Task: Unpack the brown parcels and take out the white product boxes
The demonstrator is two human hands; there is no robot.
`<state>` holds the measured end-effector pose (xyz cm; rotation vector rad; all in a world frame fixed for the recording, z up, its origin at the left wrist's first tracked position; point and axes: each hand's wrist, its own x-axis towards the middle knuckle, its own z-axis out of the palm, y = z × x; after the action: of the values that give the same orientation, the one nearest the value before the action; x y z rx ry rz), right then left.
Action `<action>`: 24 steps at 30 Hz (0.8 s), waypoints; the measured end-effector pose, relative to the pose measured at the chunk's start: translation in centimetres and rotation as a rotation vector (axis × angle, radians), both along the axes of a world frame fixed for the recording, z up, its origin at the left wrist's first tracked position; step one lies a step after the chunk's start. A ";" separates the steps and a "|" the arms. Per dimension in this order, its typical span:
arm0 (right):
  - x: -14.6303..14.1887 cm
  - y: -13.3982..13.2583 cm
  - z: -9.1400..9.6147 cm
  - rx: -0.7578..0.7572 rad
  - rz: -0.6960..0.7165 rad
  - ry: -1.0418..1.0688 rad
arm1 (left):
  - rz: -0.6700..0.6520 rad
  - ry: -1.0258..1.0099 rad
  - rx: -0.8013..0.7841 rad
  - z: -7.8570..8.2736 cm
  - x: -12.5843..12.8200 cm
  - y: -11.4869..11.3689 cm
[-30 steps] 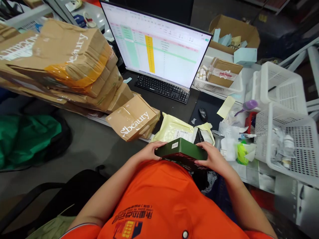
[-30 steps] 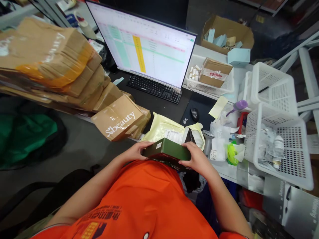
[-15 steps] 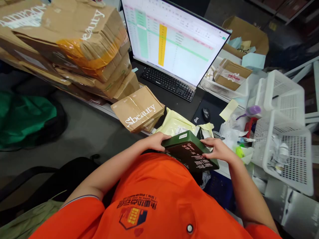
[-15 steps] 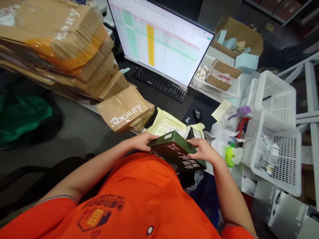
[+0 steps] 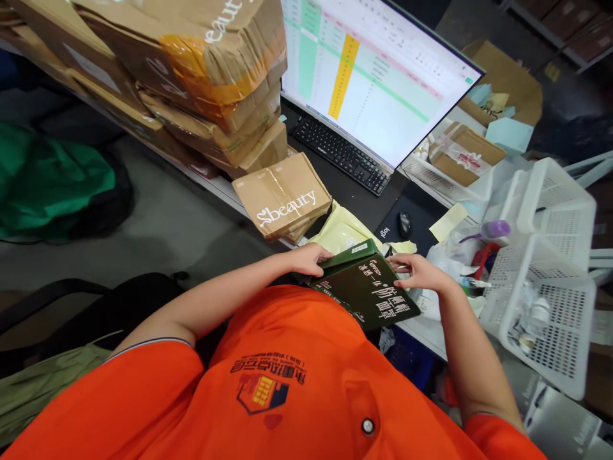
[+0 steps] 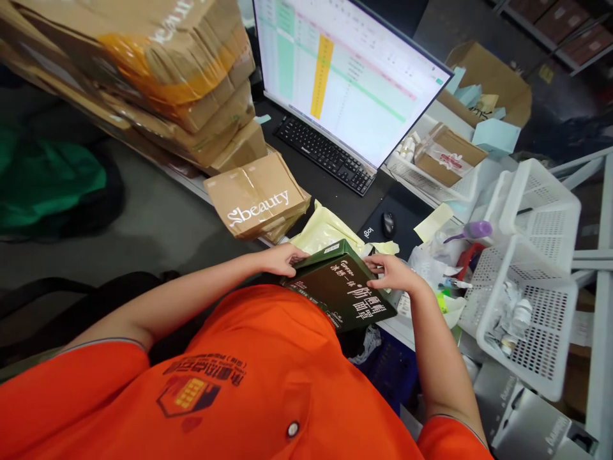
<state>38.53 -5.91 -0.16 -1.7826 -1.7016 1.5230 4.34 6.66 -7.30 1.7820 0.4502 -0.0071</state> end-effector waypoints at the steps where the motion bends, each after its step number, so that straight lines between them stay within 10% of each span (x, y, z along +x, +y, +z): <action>1: -0.8 -0.1 0.3 0.051 -0.003 -0.015 | -0.011 0.016 0.083 0.7 0.0 -0.2; 9: -8.6 -0.1 0.7 0.457 -0.137 -0.218 | -0.065 0.082 0.495 3.5 0.3 -1.9; 24: -6.8 0.4 2.4 0.403 -0.021 -0.142 | -0.204 -0.062 -0.401 1.5 0.1 0.6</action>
<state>31.75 -5.52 2.27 -1.7147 -1.8839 0.9734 4.40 7.24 -5.82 1.4207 0.2024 -0.1730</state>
